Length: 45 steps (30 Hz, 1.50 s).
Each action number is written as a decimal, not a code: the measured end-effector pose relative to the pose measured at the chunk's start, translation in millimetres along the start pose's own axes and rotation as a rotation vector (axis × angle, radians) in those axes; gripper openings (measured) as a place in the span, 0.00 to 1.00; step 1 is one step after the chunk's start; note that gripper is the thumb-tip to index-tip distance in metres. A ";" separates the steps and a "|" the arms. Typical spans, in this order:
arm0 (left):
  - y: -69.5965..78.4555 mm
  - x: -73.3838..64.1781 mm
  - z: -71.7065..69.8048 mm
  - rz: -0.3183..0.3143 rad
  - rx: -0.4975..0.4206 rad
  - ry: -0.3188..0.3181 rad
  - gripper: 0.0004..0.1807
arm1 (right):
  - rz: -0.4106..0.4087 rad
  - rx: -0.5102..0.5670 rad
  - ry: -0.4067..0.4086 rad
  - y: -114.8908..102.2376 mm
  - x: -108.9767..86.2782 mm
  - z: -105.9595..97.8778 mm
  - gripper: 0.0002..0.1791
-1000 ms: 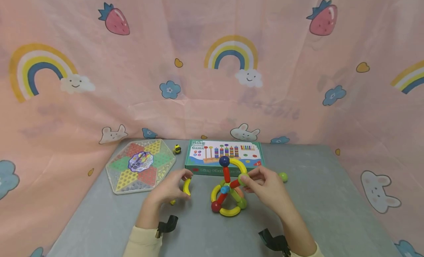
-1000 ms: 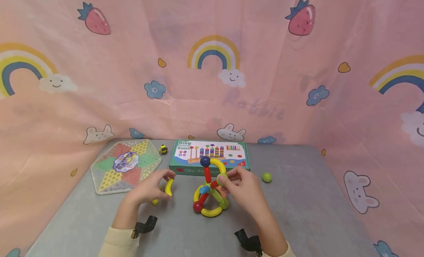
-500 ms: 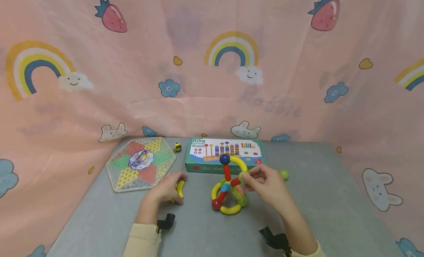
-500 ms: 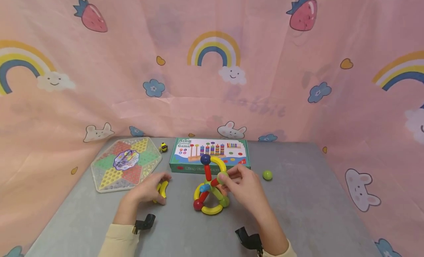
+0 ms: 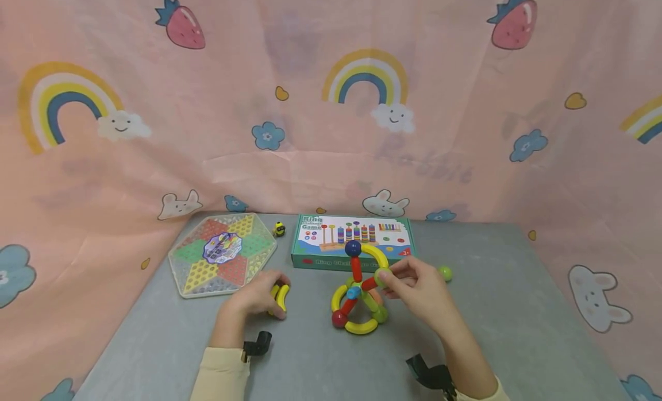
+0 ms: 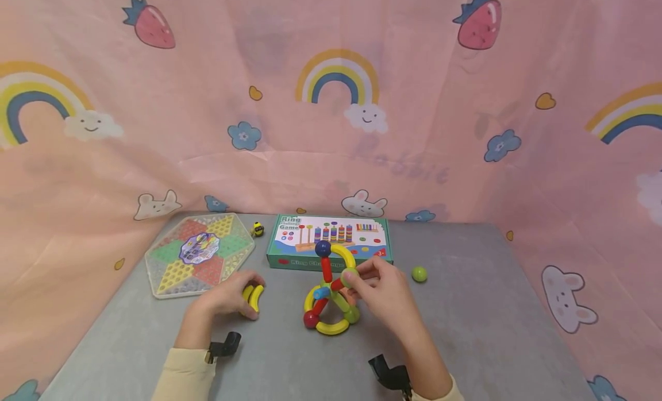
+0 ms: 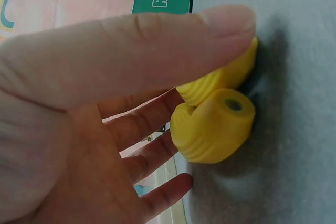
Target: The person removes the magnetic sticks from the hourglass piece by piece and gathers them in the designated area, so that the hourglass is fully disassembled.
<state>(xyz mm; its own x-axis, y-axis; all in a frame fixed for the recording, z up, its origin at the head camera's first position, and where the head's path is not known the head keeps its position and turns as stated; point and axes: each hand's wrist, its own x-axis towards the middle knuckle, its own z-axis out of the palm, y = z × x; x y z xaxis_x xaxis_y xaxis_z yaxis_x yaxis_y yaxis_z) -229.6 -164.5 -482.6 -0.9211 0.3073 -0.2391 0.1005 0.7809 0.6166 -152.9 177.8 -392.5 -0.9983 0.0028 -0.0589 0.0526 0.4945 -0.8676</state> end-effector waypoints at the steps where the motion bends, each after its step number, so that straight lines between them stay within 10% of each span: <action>1: 0.2 -0.5 -0.4 0.000 -0.004 -0.004 0.34 | 0.003 -0.001 0.000 -0.3 0.1 0.0 0.26; 10: 1.7 -3.9 -4.1 0.022 -0.051 -0.031 0.42 | 0.013 -0.005 0.000 -2.1 0.0 0.0 0.26; 18: 27.8 2.8 5.6 0.252 -0.184 -0.016 0.43 | 0.002 0.001 0.002 -0.6 -0.4 -0.1 0.26; 25: 71.2 15.0 41.5 0.465 -0.538 -0.067 0.41 | -0.018 0.010 -0.005 2.0 0.7 -1.1 0.26; 30: 90.4 19.3 68.2 0.479 -0.773 -0.122 0.48 | -0.043 -0.004 -0.008 2.5 1.0 -1.2 0.25; 45: 110.3 22.1 107.2 0.433 -0.649 0.273 0.41 | -0.021 -0.090 0.013 -3.9 -2.3 1.9 0.25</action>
<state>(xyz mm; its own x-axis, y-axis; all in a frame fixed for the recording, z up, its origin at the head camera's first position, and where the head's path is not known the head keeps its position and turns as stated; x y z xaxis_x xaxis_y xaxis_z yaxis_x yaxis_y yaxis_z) -198.5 -13.3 -500.3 -0.9181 0.3006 0.2583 0.3073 0.1285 0.9429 -150.8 174.2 -389.9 -0.9994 0.0025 -0.0342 0.0295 0.5706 -0.8207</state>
